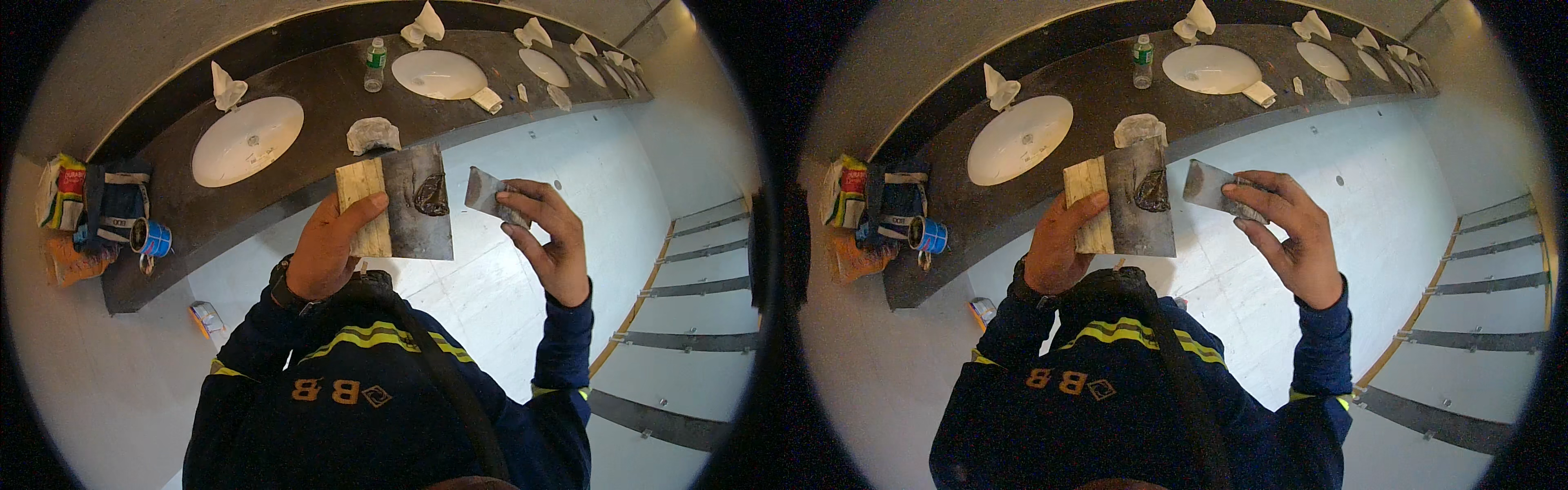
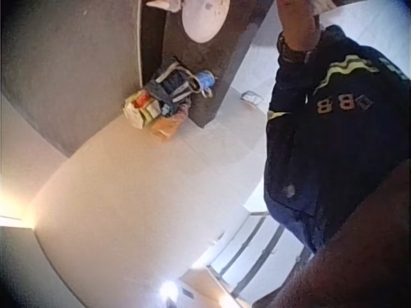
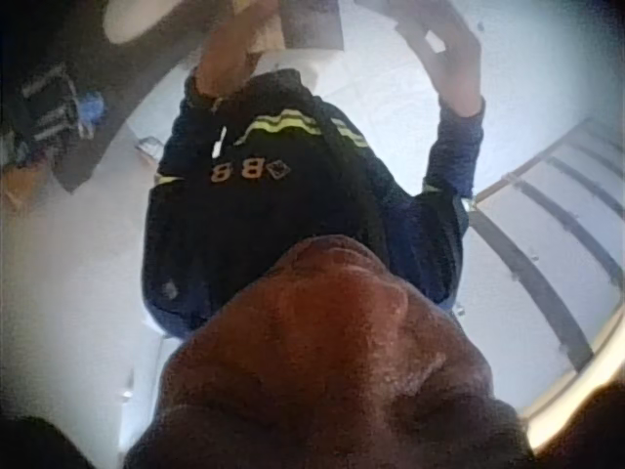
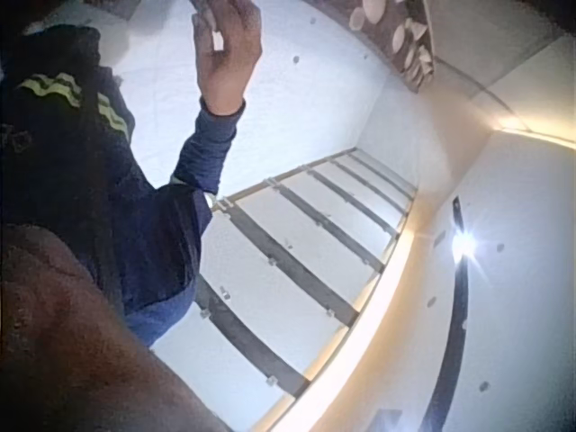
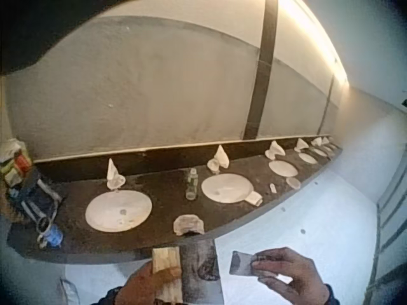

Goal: The person scrapes a dark countertop with a putty knife, wipes the surface with a cloth, and pours water from a bottle onto the cloth to continue cleaning. The person repeats scraping and wiping motions along the countertop edge.

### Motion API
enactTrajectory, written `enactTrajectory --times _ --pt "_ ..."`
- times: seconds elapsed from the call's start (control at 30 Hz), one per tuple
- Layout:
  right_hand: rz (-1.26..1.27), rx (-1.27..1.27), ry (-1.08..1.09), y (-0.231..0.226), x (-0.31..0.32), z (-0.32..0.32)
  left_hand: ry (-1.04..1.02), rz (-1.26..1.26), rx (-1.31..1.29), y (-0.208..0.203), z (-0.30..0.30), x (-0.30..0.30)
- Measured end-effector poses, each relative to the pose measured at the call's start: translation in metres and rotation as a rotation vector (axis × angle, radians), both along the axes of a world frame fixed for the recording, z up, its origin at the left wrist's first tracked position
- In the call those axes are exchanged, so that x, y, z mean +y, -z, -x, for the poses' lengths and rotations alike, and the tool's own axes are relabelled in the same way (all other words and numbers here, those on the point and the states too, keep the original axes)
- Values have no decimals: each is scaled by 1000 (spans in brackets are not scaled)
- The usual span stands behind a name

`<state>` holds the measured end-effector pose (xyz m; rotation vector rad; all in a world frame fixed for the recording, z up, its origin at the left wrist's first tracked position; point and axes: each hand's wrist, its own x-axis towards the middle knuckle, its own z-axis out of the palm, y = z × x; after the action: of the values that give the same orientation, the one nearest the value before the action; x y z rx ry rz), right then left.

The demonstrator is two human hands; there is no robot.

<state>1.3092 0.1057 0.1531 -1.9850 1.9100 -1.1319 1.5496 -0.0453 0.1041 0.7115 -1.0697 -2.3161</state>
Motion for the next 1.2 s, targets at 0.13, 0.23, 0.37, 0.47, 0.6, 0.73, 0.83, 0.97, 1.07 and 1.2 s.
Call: enactTrajectory --times 0.13,0.23,0.37,0.47,0.6,0.73,0.83,0.97,1.07,1.2 --pt "-5 4 -27 -6 -23 -12 23 19 -43 5 -8 -19" --pt "-55 -74 66 13 -34 -12 45 524 -109 36 -22 -29" --pt "-126 -332 290 73 -28 0 89 117 -230 61 -21 -43" --pt "-100 -724 340 126 -21 5 -33 74 -171 88 -8 -38" --pt "-212 -1250 291 188 -18 2 -209 572 -401 126 30 -28" --pt "-240 -1701 119 187 -39 2 -357 185 -228 202 99 -28" --pt "-238 -1644 52 198 -53 23 -328 -148 -114 205 157 -24" --pt "-262 -1504 185 217 -70 62 -261 -221 -221 195 213 -20" --pt "-224 -1451 241 218 -89 92 -227 178 -342 195 237 -18" --pt "-151 -1290 196 250 -109 143 -151 109 -110 212 245 -51"
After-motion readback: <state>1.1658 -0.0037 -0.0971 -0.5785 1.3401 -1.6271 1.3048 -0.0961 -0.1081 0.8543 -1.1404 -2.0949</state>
